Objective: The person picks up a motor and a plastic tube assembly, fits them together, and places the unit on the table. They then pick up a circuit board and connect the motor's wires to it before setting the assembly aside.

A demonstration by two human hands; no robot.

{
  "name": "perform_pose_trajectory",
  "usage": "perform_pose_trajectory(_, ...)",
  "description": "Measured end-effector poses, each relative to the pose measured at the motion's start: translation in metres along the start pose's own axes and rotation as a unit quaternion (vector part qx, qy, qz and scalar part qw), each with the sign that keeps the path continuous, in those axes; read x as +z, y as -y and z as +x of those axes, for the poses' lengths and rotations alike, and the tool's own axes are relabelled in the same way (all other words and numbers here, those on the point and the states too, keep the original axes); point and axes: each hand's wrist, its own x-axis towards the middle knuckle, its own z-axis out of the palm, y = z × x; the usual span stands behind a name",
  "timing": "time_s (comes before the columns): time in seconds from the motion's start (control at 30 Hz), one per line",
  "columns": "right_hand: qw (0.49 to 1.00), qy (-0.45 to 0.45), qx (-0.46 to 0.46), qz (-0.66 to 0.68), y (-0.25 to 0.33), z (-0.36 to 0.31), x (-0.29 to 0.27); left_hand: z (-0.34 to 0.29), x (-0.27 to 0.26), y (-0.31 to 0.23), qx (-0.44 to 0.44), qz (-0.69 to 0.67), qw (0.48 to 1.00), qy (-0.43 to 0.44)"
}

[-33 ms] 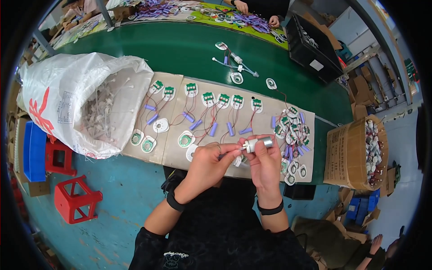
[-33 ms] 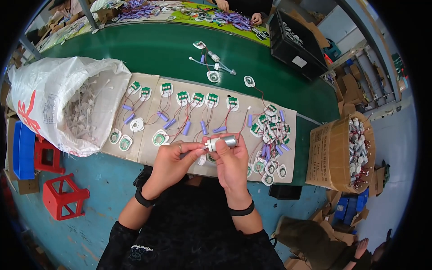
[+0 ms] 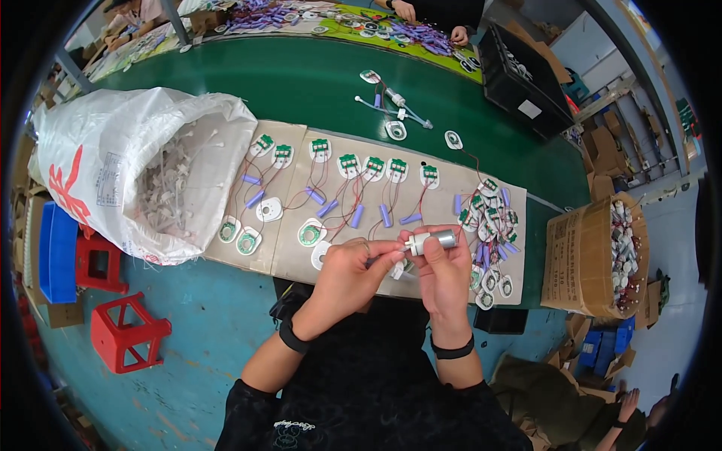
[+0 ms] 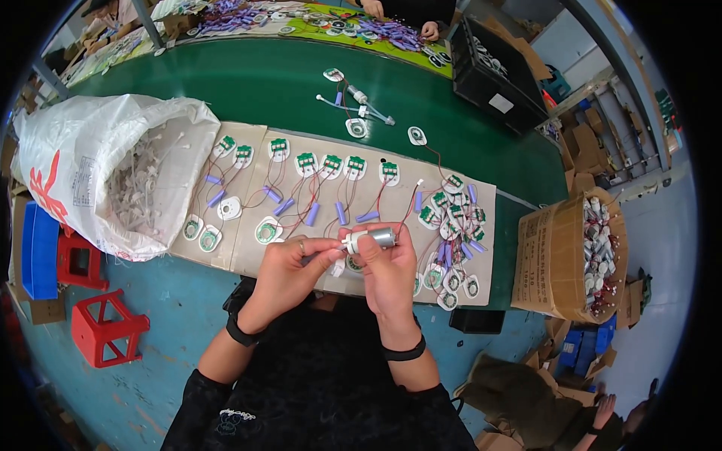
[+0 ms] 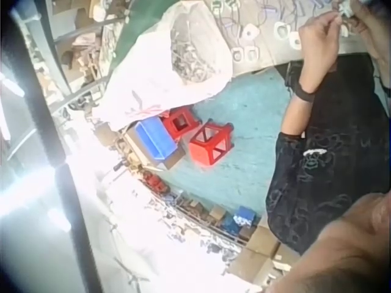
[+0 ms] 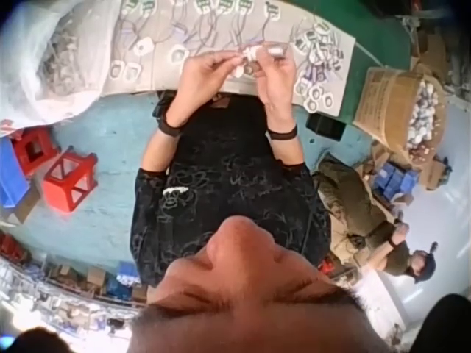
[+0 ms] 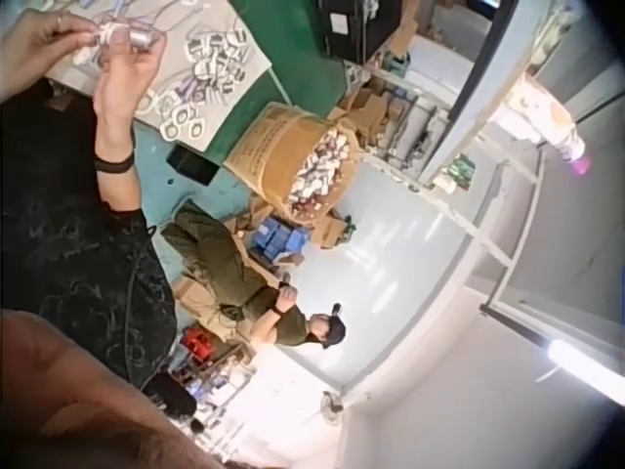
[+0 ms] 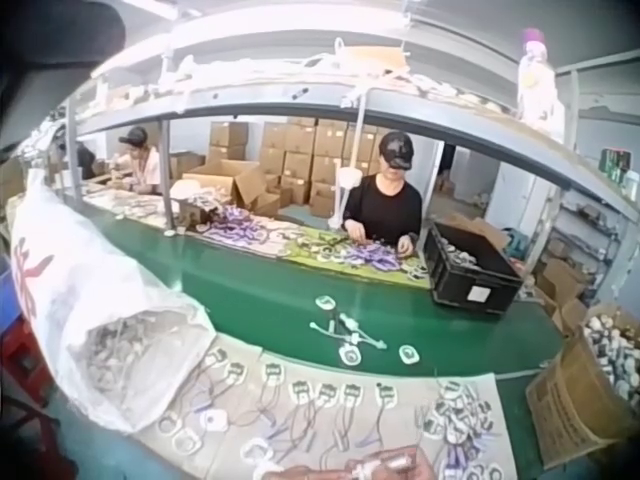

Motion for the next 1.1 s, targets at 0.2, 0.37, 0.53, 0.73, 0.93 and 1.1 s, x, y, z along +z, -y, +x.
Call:
perform_pose_trajectory(0.2, 0.999, 0.004, -0.020, -0.042, 0.003, -0.007, 0.005, 0.000, 0.006, -0.002, 0.083, 0.018, 0.995, -0.058)
perform_pose_trajectory(0.37, 0.996, 0.010, -0.062, -0.064, 0.003, -0.003, -0.001, 0.000, 0.017, -0.009, 0.113, 0.045, 0.989, -0.081)
perform_pose_trajectory(0.53, 0.992, 0.116, 0.017, -0.046, 0.060, 0.040, -0.012, 0.004, 0.013, -0.041, 0.150, 0.113, 0.982, 0.012)
perform_pose_trajectory(0.73, 0.977, 0.077, -0.110, -0.168, 0.185, 0.126, -0.040, -0.007, -0.061, -0.068, 0.134, 0.251, 0.950, 0.126)
perform_pose_trajectory(0.93, 0.785, -0.058, -0.237, -0.570, 0.218, 0.262, -0.158, 0.049, -0.116, -0.077, 0.129, 0.467, 0.872, -0.062)
perform_pose_trajectory(1.1, 0.680, -0.056, -0.338, -0.648, 0.211, 0.313, -0.247, 0.096, -0.083, -0.095, 0.003, 0.459, 0.887, 0.050)
